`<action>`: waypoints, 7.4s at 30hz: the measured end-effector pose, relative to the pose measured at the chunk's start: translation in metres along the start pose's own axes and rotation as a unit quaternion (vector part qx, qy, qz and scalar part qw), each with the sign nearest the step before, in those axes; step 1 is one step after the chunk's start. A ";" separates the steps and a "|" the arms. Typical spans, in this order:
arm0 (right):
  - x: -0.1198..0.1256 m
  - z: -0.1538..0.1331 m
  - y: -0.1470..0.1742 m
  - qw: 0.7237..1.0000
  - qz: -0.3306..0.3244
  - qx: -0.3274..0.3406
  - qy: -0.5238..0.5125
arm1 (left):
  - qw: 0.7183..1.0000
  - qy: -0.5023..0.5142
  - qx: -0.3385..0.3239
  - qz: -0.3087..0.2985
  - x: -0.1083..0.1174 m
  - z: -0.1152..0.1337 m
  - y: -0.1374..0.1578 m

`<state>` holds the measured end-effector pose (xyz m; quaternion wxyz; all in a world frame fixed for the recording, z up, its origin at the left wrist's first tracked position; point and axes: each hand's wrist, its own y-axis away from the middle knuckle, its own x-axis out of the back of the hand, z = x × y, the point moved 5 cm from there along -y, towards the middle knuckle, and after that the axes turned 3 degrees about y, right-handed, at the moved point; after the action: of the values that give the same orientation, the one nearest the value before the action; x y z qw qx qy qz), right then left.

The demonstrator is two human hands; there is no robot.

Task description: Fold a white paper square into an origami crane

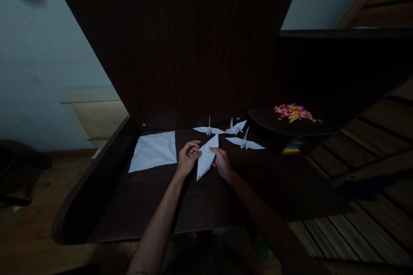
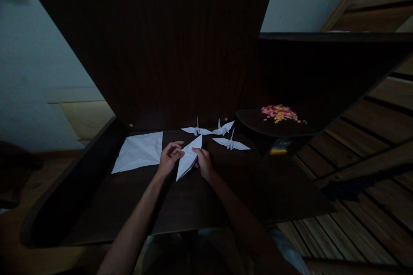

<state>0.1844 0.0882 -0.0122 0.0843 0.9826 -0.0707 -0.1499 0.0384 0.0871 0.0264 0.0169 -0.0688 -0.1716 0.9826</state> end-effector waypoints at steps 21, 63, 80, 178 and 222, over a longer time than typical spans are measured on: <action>0.003 -0.002 -0.008 0.995 -0.085 -0.060 -0.007 | 0.988 0.053 0.134 -0.059 -0.003 -0.012 0.002; 0.009 -0.025 -0.002 0.911 -0.010 0.285 0.297 | 0.946 -0.324 0.014 0.001 0.002 -0.005 0.005; -0.018 -0.005 0.017 0.707 -0.142 0.423 0.549 | 0.840 -0.539 -0.034 -0.055 -0.012 -0.010 0.009; 0.011 -0.016 0.002 0.695 -0.165 0.280 0.641 | 0.777 -0.552 -0.090 -0.289 0.004 -0.018 0.032; 0.028 -0.044 -0.003 0.743 -0.329 0.319 0.488 | 0.862 -0.398 -0.107 -0.294 0.016 -0.005 0.044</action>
<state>0.2245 0.0928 0.0208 -0.2651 0.8533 0.2640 0.3632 0.0231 0.0482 0.0045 0.2280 0.3807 -0.2802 0.8512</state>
